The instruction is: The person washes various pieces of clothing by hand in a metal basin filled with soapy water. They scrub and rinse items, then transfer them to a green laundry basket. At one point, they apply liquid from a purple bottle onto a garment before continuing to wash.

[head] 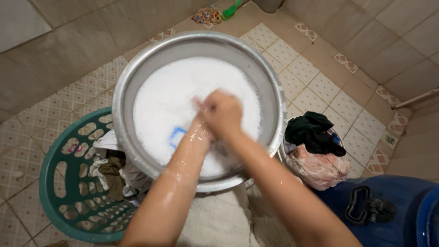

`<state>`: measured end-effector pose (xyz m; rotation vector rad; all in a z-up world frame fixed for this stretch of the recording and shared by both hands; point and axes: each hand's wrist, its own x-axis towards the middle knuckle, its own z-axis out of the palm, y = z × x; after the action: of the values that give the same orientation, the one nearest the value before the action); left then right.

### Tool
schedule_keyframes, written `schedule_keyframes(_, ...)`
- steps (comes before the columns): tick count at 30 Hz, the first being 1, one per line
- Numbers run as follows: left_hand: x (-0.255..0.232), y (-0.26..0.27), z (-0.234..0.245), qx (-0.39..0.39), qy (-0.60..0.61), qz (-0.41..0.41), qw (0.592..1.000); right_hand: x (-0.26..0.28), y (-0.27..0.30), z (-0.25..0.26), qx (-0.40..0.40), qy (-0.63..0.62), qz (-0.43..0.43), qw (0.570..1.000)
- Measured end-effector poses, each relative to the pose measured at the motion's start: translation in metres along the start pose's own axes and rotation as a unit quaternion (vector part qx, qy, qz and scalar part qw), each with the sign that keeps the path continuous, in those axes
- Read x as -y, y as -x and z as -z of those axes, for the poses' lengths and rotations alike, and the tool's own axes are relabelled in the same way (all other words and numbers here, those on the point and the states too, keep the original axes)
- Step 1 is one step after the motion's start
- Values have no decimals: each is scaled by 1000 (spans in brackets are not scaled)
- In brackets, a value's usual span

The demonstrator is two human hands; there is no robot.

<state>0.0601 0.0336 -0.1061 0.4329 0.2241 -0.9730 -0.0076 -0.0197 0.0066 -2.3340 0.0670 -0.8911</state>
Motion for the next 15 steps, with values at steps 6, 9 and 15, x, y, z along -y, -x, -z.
schedule_keyframes(6,-23,20,-6,-96,-210,-96,968,-44,8,1,79,88,20,993)
schedule_keyframes(9,-38,32,-17,-99,-464,-242,847,-97,6,3,178,195,-36,964)
schedule_keyframes(15,-28,35,-4,-141,-922,-92,348,-140,25,-19,382,286,-32,878)
